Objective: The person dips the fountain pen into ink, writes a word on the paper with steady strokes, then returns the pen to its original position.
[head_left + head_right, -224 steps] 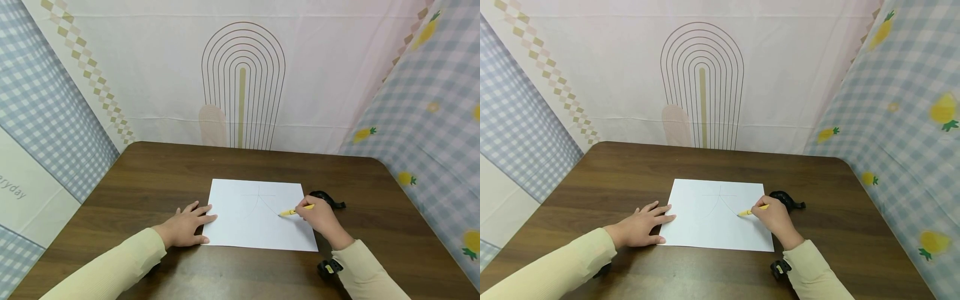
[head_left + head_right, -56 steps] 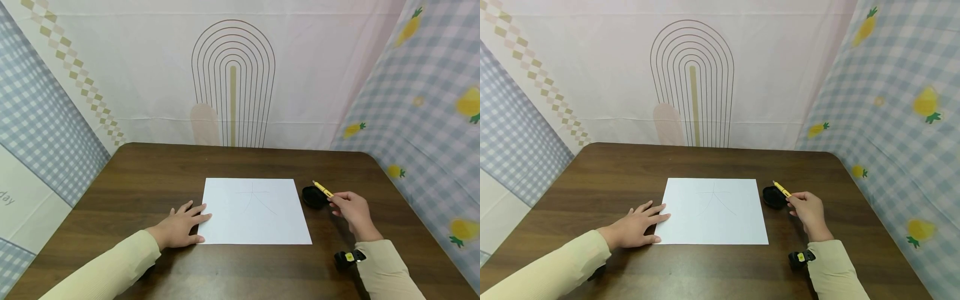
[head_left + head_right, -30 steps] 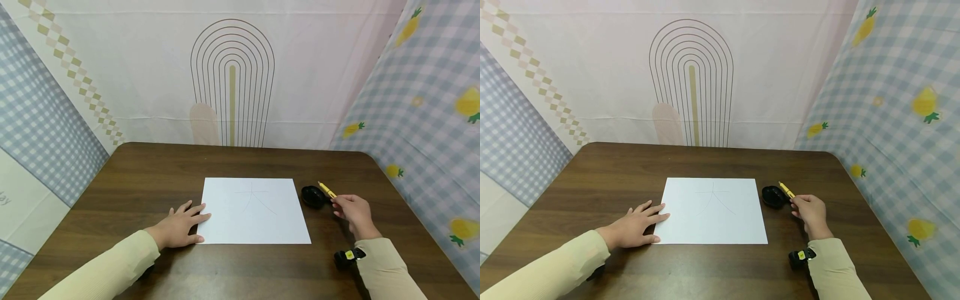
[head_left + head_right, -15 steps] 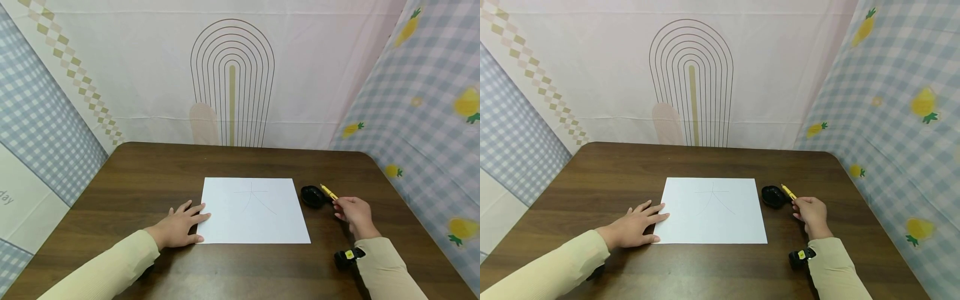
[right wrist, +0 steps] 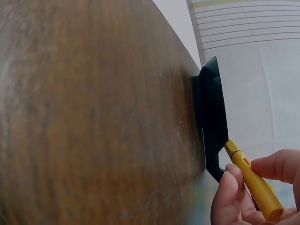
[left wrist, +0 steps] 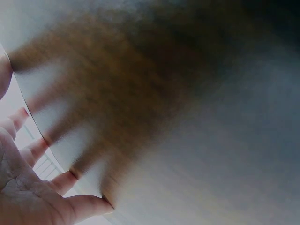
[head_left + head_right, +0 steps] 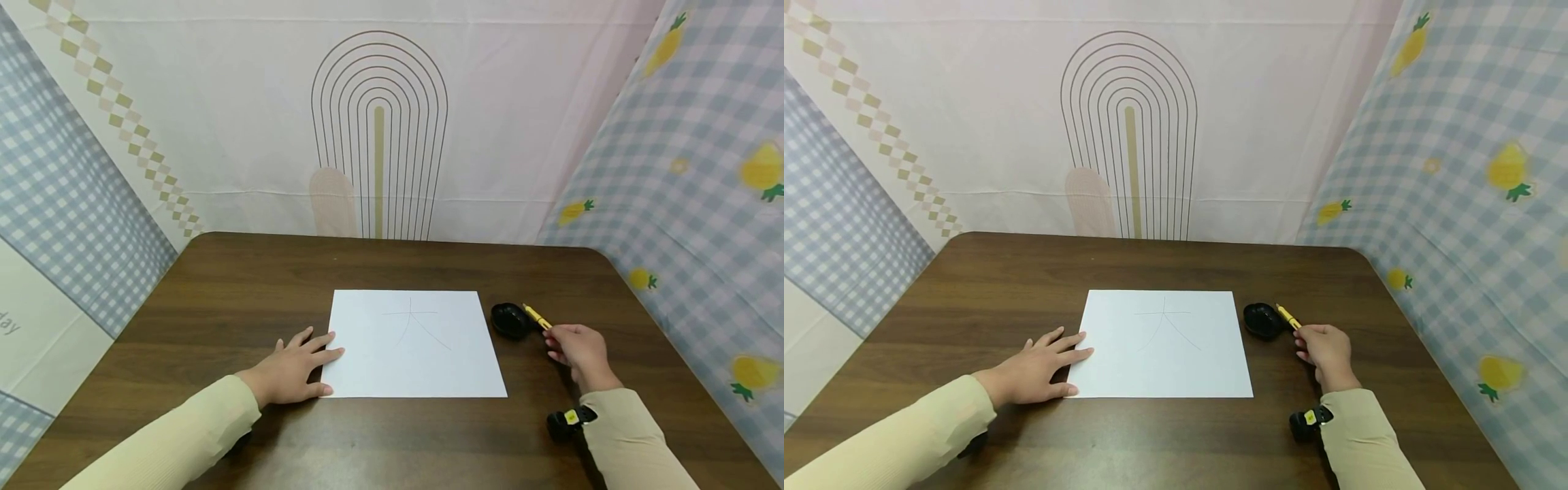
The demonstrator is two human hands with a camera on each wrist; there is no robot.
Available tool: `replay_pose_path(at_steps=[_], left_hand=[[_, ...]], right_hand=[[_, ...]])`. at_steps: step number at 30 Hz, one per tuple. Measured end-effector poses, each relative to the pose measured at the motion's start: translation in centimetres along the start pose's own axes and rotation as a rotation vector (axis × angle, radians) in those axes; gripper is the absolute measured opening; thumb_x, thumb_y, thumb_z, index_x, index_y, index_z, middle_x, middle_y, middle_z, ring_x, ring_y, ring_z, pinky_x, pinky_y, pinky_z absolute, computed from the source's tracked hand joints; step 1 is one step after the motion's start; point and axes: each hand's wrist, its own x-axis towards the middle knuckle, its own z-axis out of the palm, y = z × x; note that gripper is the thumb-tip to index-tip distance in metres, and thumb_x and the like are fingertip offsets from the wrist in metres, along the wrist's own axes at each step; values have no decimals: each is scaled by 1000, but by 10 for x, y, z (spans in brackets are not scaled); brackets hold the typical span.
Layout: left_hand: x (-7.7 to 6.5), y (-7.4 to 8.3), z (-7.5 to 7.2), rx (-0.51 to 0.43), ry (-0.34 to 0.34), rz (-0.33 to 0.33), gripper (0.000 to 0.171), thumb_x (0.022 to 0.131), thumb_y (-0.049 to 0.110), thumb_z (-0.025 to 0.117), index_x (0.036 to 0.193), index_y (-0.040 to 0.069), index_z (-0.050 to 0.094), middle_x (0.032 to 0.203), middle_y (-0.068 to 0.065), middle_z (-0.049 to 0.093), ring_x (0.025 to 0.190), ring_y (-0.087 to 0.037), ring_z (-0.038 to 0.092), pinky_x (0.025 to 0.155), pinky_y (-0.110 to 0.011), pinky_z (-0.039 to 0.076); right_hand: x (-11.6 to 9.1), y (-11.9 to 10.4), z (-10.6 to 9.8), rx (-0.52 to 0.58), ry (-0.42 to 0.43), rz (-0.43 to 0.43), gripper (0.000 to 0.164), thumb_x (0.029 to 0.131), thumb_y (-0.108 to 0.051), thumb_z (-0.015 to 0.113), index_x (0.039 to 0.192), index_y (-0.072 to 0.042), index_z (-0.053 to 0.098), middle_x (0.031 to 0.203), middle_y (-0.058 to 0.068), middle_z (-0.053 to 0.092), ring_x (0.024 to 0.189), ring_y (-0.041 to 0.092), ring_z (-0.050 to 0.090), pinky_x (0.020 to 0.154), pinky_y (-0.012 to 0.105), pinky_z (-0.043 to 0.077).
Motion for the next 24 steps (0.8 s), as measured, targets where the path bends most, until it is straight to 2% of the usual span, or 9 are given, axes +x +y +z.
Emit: replay_pose_path(at_steps=[12,24], left_hand=[[0,1,-1,-4,2,3,63,90,46,64,146,24,45,157,-6,28,143,-45,17,97,-78,20],[0,2,-1,-6,1,7,64,90,47,64,146,24,45,157,-6,28,143,-45,17,97,-78,20]], right_hand=[[0,2,0,-26,-22,0,22,94,-8,53,112,3,53,73,-9,64,66,4,59,60,22,54],[-1,5,-4,-128,-58,-24,27,93,-8,51,114,8,53,76,-7,62,68,4,58,61,23,54]])
